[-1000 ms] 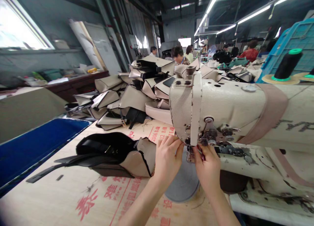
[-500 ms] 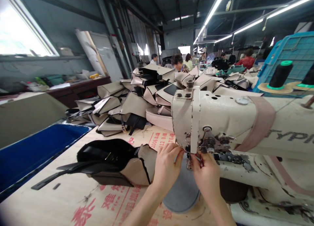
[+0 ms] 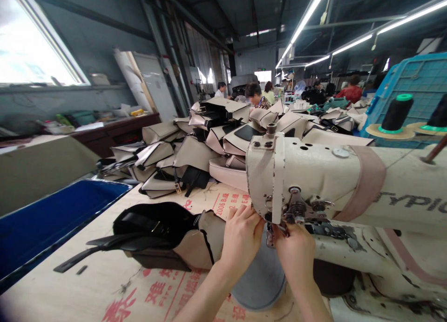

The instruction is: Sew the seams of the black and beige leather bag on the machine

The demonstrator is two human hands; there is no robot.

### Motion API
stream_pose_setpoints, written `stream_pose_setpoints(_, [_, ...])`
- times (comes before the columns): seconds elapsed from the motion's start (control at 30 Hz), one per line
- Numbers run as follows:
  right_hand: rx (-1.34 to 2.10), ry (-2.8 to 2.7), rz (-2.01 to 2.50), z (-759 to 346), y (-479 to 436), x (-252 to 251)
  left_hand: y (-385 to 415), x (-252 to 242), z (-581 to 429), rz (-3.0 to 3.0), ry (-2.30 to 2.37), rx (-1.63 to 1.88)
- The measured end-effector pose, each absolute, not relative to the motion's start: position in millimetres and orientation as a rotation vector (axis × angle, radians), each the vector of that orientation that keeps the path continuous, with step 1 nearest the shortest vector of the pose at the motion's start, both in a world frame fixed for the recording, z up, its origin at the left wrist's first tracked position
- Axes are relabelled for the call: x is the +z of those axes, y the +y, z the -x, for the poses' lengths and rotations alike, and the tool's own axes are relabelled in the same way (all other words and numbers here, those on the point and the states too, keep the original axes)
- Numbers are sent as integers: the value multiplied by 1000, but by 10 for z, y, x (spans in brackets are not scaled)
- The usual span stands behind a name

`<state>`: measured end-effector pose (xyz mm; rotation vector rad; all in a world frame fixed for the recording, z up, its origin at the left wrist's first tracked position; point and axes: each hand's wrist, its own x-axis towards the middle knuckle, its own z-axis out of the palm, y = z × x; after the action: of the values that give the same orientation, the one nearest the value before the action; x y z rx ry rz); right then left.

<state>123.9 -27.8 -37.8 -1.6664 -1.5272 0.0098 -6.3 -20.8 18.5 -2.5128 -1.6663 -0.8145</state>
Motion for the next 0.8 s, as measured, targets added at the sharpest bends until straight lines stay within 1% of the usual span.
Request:
stream_pose_setpoints(0.07, [195, -1531, 1632, -1291, -316, -356, -248, 184, 88, 2513, -1682, -894])
stream_pose_setpoints(0.17, [661, -1531, 1404, -1395, -406, -343, -383, 153, 165, 2582, -1637, -1131])
stream_pose_setpoints(0.2, [796, -1552, 1328, -1430, -440, -343, -438, 135, 193, 2679, -1573, -1156])
stream_pose_setpoints(0.27, [968, -1630, 1251, -1487, -497, -343, -538, 91, 234, 2945, -1418, -1079])
stream_pose_setpoints(0.33, [1000, -1701, 1271, -1515, -527, -333, -596, 37, 248, 3137, -1387, -971])
stream_pose_setpoints(0.4, [952, -1717, 1317, -1509, -526, -316, -599, -19, 238, 3134, -1550, -1009])
stream_pose_setpoints(0.47, [890, -1707, 1339, -1482, -502, -308, -554, -63, 221, 3043, -1705, -1156])
stream_pose_setpoints(0.57, [752, -1697, 1341, -1447, -451, -346, -443, -90, 205, 2926, -1779, -1365])
stream_pose_setpoints(0.6, [640, -1677, 1365, -1445, -438, -373, -403, -91, 202, 2890, -1798, -1403])
stream_pose_setpoints(0.73, [19, -1536, 1474, -1481, -424, -488, -268, -88, 175, 2779, -1889, -1487])
stream_pose_setpoints(0.8, [-157, -1534, 1453, -1501, -435, -522, -228, -96, 153, 2766, -1913, -1521])
